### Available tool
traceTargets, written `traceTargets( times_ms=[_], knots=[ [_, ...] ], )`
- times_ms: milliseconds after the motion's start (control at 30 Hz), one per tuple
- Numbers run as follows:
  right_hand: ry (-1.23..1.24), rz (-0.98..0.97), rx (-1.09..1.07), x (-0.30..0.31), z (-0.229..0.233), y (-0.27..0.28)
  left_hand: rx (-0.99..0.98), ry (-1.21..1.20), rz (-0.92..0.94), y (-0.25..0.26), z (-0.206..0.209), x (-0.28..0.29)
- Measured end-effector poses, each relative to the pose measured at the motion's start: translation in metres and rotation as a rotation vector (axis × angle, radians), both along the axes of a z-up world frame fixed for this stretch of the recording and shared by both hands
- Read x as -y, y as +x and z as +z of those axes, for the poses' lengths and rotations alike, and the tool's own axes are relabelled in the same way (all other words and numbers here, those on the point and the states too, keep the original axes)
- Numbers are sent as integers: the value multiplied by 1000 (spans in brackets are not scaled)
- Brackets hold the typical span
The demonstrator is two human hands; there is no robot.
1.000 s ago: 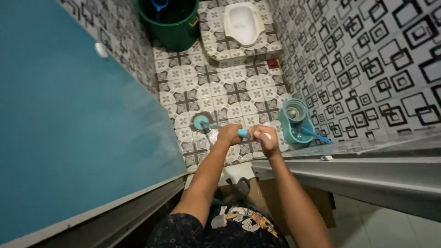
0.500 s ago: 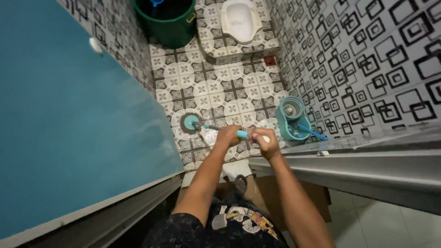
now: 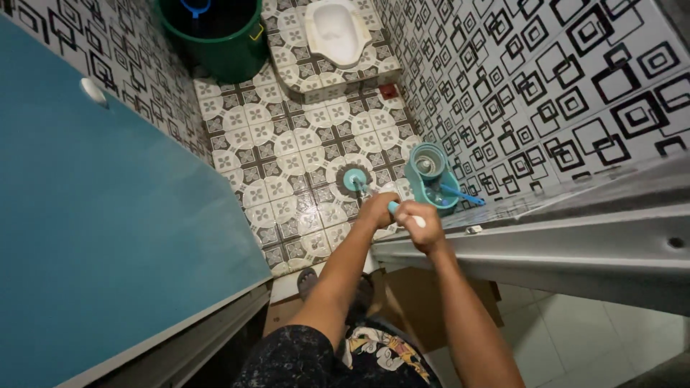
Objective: Scrubbing the floor of a bathroom using a long-handled brush.
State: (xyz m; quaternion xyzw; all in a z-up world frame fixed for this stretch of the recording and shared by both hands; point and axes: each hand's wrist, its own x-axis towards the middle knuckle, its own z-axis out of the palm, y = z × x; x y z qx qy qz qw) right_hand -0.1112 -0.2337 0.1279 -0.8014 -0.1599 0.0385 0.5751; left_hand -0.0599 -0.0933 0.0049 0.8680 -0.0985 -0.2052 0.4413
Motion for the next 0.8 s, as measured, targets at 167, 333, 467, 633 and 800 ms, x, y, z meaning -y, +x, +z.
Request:
traceTargets(
  times_ms=[167, 333, 467, 633, 800],
  knots=[
    [253, 69, -20, 14, -10, 13, -11, 141, 7, 3, 16, 1],
    [438, 133, -42, -2, -17, 29, -21, 197, 72, 0, 16, -26],
    [466, 215, -93, -31, -26, 39, 40, 290, 159, -8, -3, -62],
    [515, 339, -145, -74, -40, 36, -50, 313, 285, -32, -5, -111],
    [489, 435, -167, -97, -60, 27, -79, 351, 383, -56, -6, -137]
  ],
)
